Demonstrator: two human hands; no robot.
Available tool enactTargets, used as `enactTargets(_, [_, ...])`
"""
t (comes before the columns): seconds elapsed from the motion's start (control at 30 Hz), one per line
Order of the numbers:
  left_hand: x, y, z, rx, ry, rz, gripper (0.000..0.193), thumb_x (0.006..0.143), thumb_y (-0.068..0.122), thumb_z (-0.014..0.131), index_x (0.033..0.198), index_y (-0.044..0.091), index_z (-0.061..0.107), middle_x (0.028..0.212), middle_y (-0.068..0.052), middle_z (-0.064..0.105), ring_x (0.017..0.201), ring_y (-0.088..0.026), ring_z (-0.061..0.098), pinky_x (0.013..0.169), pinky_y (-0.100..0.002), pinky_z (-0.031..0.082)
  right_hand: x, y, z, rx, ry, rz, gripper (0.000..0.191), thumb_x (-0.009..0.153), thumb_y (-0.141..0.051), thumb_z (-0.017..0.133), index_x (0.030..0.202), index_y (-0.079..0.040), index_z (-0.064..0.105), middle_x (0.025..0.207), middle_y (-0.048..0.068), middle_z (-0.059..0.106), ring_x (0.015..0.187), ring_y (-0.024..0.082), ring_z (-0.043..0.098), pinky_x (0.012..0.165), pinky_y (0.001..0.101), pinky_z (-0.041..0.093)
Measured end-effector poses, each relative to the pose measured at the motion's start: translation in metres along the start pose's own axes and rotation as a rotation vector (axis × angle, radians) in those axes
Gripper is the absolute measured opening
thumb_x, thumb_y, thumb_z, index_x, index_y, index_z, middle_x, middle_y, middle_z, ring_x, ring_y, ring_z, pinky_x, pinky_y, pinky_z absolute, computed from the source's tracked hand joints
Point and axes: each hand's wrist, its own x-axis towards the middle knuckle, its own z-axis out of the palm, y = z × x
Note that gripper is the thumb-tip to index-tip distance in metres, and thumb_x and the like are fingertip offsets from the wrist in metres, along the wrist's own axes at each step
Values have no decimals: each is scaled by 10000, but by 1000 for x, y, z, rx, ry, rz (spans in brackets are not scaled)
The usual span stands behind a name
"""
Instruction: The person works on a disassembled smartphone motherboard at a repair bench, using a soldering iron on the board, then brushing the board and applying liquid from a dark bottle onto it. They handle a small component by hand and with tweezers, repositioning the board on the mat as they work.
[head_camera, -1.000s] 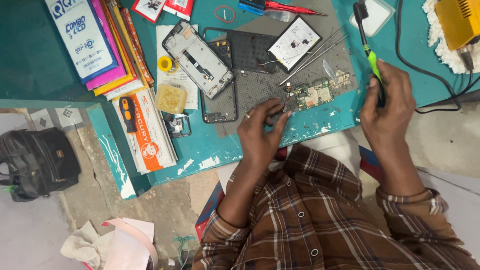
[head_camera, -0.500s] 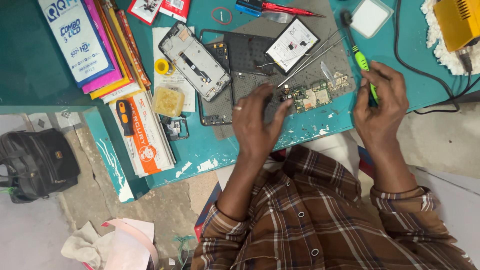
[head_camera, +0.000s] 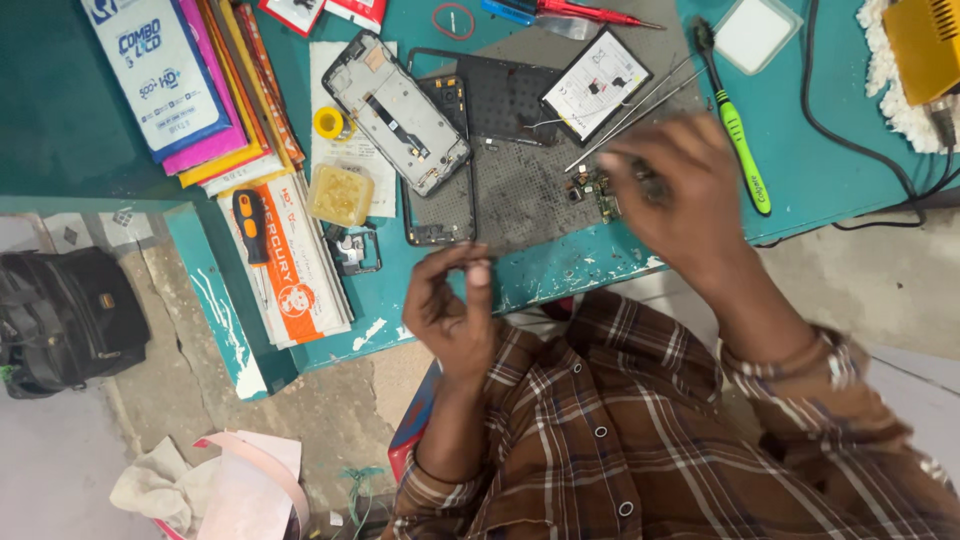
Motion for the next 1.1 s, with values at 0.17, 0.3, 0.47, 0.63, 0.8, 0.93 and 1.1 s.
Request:
enactTargets(0.17, [-12,-4,-3,-65,-145,-143,167,1017,31,707,1171,-25,674,1115,-141,734,1062,-181,710,978,-302,575,40,-22,41,-54,-140,-91,205,940,-181,848,1040,-21,767,978,109,677,952,275,580,867,428,461])
enactTargets(0.3, [-13,-8,-12,-112,-186,-334,203,1003,56,693,1190,-22,683,1089,-145,748,995,-164,710,918,-287,581,45,-28,49,-89,-140,-104,137,931,-158,852,952,-40,786,909,90,676,902,268,578,828,444,454])
enactTargets(0.47, [-1,-10,-12,-231,-181,-471,223,1041,126,675,1179,-44,715,1066,-172,762,913,-176,691,853,-310,576,21,-35,23,323,-99,198,98,968,-91,824,982,-17,761,927,83,705,873,213,619,746,358,486])
enactTargets(0.63, [5,-9,2,-387,-393,-552,270,1033,162,653,1230,-16,698,1183,-149,739,1083,-167,698,939,-297,562,-30,-62,-2,733,-206,236,89,919,-11,761,999,-19,722,956,72,717,868,136,658,780,277,523])
enactTargets(0.8, [-3,-15,18,-363,-294,-546,166,1049,74,705,1148,-56,731,1116,-210,772,1046,-245,729,855,-335,575,-59,-67,-10,683,-241,256,94,910,-16,782,973,-14,713,918,67,721,847,128,668,778,277,518])
enactTargets(0.93, [-5,-15,26,-406,-200,-490,116,1004,32,708,1094,-42,708,1136,-185,757,1056,-273,755,769,-351,613,-62,-61,-15,715,-267,360,91,908,-36,780,978,0,733,878,65,710,773,116,626,687,251,487])
enactTargets(1.1, [-5,-3,32,-287,-155,-463,126,994,45,700,1080,-46,707,1169,-186,748,1083,-286,753,898,-368,645,-67,-62,-16,809,-253,381,89,945,-43,748,1001,19,716,932,68,715,829,101,657,710,242,514])
